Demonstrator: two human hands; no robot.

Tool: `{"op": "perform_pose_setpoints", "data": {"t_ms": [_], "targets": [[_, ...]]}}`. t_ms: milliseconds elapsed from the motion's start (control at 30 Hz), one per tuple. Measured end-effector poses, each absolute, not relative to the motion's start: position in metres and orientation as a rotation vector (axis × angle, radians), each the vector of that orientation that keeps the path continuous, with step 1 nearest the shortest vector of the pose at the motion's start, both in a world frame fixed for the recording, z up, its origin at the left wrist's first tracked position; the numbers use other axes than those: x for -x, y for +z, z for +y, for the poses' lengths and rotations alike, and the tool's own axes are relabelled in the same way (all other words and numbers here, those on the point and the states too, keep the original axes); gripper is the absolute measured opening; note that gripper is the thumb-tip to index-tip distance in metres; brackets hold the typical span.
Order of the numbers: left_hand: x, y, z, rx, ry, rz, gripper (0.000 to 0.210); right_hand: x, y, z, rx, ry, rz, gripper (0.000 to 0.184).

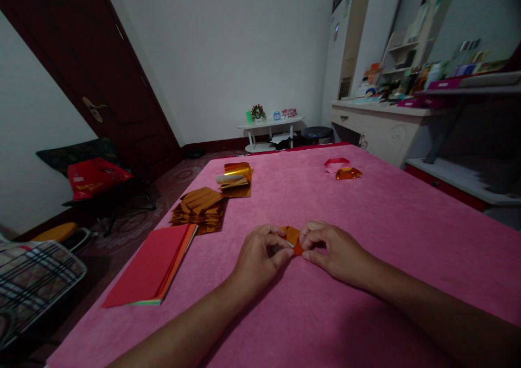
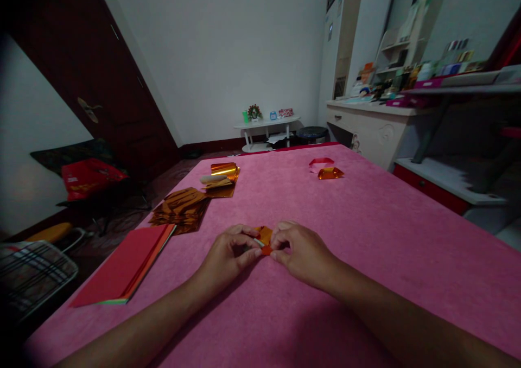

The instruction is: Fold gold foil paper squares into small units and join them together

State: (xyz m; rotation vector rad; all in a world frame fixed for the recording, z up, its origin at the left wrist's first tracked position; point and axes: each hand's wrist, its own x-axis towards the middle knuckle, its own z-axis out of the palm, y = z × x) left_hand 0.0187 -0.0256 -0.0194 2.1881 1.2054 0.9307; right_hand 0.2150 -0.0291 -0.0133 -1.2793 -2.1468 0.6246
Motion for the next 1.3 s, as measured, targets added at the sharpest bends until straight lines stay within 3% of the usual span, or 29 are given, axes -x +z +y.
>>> {"op": "perform_pose_setpoints", "data": {"t_ms": [1300], "targets": [[-0.0281,-0.0228,-0.0239,-2.204,0.910,1.374,0.010,-0.2082,-0.0164,-0.0315,1.357,0.394,-2.191,0.016]]}}
